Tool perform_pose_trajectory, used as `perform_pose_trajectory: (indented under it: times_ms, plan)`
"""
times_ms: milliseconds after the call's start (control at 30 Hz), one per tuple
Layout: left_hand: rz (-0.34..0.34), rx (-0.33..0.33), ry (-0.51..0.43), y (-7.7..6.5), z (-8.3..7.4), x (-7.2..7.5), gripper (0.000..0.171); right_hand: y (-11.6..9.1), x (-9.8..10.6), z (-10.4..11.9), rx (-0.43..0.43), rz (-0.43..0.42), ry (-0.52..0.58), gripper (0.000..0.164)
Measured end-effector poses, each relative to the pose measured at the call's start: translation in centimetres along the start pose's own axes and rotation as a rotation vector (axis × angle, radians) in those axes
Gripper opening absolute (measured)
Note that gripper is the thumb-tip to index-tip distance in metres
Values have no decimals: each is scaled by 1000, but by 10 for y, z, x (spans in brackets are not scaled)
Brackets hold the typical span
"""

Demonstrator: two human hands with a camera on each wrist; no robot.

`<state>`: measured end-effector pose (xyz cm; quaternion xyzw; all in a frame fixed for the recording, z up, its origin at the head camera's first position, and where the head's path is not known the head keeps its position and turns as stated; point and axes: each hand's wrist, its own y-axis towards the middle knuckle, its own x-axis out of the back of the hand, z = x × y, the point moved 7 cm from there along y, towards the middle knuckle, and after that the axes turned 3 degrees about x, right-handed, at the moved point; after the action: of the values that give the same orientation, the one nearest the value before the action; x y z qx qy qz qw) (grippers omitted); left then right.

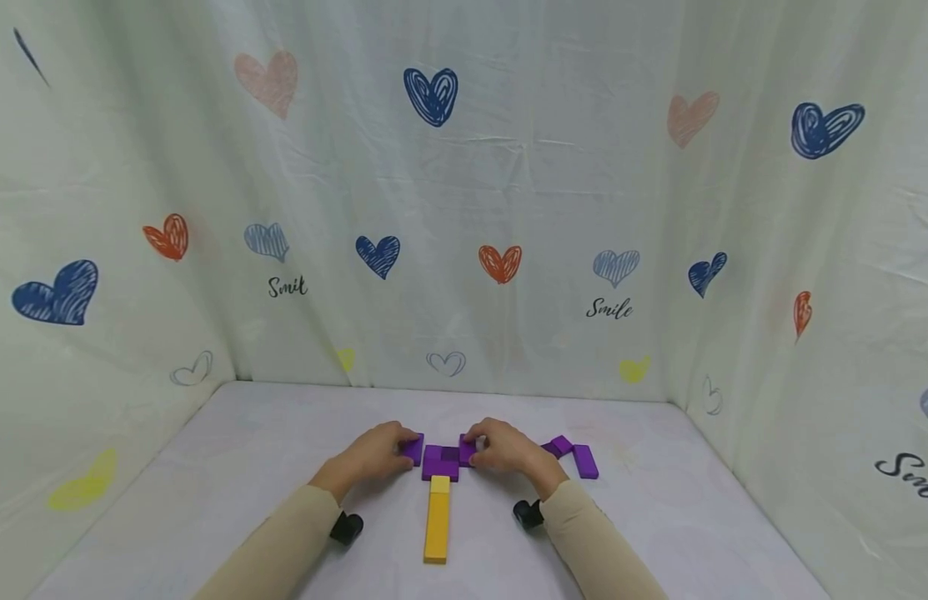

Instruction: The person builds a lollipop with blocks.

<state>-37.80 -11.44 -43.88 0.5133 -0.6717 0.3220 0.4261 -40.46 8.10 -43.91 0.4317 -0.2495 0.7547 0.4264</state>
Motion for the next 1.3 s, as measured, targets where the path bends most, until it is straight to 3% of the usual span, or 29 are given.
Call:
perform_pose_trajectory:
  times_ms: [500,733,1000,1300]
  plan:
    - [-12,-14,-15,7,-2,-1,44,1,1,-1,-14,-1,-14,32]
    - [-15,-30,36,7,-4,0,42,1,0,-1,-15,3,-7,33]
    - [-10,25,-28,5,-2,-1,40,0,-1,3,-2,8,-21,33]
    - [-10,7,-31,7,-4,1,40,2,1,4,14,17,-21,35]
